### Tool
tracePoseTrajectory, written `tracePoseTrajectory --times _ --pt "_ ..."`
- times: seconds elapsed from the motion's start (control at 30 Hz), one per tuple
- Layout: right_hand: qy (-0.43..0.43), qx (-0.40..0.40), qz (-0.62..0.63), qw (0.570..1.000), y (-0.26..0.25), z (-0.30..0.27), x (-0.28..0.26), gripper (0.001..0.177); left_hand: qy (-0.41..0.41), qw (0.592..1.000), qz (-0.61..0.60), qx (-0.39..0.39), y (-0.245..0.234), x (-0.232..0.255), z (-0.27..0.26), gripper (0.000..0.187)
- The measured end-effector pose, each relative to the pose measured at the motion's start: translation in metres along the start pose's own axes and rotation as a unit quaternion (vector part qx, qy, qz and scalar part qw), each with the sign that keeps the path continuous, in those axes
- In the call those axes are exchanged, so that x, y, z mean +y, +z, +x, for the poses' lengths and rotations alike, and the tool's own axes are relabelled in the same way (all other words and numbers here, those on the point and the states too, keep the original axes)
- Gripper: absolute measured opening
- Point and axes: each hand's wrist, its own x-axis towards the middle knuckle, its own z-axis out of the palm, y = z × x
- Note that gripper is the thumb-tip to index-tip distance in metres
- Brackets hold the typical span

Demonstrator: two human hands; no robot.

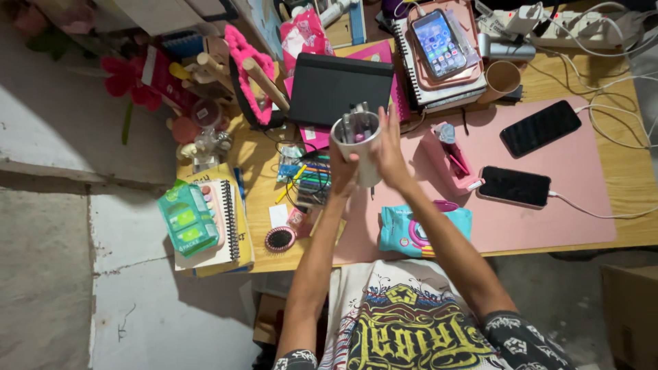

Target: The person organizes a cluttered desk by picking up and moving various items including a plush toy, a small container, a notebook, and a pen holder. They also handle a tablet case and a set of colored pens, placing them in different positions on the desk.

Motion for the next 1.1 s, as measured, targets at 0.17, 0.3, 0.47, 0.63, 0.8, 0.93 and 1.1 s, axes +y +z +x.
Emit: tracePoseTrajectory --times 0.17,0.3,0.47,0.63,0.8,0.93,1.1 --pt "0.017 0.124 0.152 0.980 0.016 -0.029 -0.031 0.104 -0.070 0.992 -0.042 0.091 0.020 0.025 0.000 0.082" --pt "0.052 0.164 0.200 0.965 0.004 -0.015 -0.013 0.092 -0.070 0.990 0.089 0.085 0.041 0.052 -0.011 0.051" --pt "0.059 0.115 0.260 0.957 -0.005 -0.008 0.004 0.086 0.099 0.967 0.233 0.024 0.056 0.072 -0.032 0.021" --pt "0.131 0.093 0.357 0.920 0.007 -0.028 0.012 0.078 0.195 0.940 0.277 0.039 0.042 0.092 0.007 0.035" --pt "0.155 0.138 0.339 0.918 0.004 -0.024 0.008 0.078 0.148 0.962 0.225 -0.040 0.042 0.091 -0.008 0.051" --pt "0.143 0.181 0.333 0.914 0.014 -0.027 0.013 0.076 0.028 0.986 0.160 -0.037 0.032 0.071 -0.043 0.053" --pt "0.050 0.190 0.345 0.918 0.037 -0.021 -0.012 0.087 -0.050 0.982 0.181 0.019 -0.006 0.048 -0.097 0.047"
